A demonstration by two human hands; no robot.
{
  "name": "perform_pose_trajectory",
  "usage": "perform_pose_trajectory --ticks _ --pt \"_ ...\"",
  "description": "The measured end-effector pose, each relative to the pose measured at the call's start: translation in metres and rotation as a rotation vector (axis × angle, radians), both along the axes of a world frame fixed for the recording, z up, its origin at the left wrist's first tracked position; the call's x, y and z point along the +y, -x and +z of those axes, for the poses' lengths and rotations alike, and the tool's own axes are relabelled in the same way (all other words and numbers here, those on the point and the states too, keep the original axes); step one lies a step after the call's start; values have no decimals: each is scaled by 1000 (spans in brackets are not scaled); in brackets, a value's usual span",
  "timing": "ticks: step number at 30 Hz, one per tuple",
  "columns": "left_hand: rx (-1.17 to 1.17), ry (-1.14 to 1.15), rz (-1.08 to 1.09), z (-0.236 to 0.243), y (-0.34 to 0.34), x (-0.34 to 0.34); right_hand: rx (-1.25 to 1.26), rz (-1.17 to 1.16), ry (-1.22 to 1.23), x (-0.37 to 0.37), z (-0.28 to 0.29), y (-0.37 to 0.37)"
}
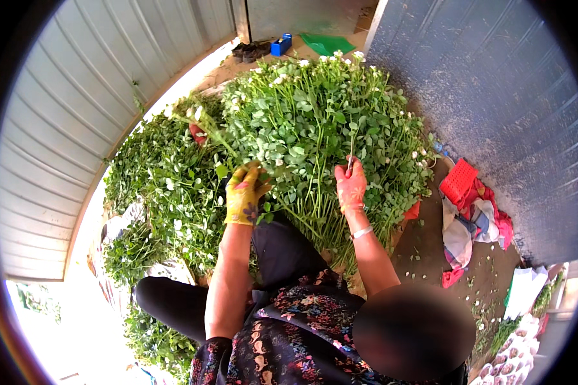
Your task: The person trims the stems of white flowers using shears and organizes them into bundles on the ground.
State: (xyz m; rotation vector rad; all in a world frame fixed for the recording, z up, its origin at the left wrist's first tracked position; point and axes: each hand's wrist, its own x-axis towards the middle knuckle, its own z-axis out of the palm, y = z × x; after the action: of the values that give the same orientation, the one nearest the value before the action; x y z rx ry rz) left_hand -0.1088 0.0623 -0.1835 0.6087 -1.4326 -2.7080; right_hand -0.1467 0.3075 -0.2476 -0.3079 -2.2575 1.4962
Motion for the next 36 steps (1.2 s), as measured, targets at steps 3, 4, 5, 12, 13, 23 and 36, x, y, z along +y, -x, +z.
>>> perform_pose_trajectory --ticks 3,4,5,12,13,23,36 --pt "45 -47 14 -11 -10 -12 -115 -118 -242 25 -21 22" --pt "50 -63 13 -13 -12 -13 -191 -89 -276 32 -31 26" --pt "49 -65 24 -16 -14 -16 -266 -48 -304 31 -35 29" --pt "36 -14 22 -13 -19 -13 -259 38 -148 40 -47 44" --pt "28 -15 16 -13 -19 -12 -241 10 -278 40 -42 47" --pt "-30 111 -8 -13 -27 -8 -250 50 -116 37 -8 71" --pt "14 62 -192 0 -8 37 -42 127 -241 131 165 -3"
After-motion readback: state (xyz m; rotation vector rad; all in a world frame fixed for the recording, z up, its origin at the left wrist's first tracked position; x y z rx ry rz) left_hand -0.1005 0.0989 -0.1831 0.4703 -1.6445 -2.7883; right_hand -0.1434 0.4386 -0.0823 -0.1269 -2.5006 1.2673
